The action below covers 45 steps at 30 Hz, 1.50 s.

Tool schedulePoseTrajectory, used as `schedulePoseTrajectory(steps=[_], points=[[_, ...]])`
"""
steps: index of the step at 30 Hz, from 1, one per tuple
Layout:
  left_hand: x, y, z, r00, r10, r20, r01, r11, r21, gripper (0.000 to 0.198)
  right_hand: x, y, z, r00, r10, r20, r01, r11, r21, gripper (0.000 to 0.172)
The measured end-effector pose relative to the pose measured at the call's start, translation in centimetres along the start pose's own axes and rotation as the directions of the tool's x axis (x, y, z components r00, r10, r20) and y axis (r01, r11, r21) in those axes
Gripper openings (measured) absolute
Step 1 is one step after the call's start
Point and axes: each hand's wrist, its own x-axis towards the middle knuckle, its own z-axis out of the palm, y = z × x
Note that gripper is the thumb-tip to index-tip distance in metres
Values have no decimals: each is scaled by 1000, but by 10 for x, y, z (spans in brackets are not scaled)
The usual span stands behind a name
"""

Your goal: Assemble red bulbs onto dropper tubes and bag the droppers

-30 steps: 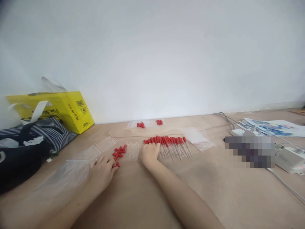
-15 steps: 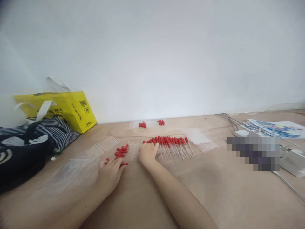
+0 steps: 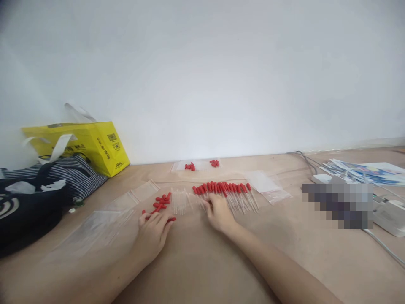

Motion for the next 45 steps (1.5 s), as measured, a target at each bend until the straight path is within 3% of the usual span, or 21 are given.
schedulePoseTrajectory(steps=[3,8,19,25,32,36,45], points=[[-1,9,2,999,39,15,-37,991,-130,15,-30,15,-4,983,-185,-17,185,976,114,19],[-1,22,8,999,31,42,-17,957,-290,10,-55,11,-9,971,-239,16,235,963,132,20],[1,21,9,999,32,-6,-33,955,-294,14,-54,4,-10,946,-322,22,320,945,70,23],[0,20,9,999,43,-20,-47,957,-287,12,-54,3,-9,959,-284,0,283,953,107,25],[0,24,4,994,71,-82,-93,950,-298,14,-56,0,-10,938,-346,18,345,938,39,28],[-2,25,4,994,86,-62,-101,945,-312,15,-56,-1,-10,931,-363,31,363,932,-5,26],[-5,24,4,970,229,-80,-243,924,-296,15,-53,6,-11,843,-536,46,536,831,-149,17]])
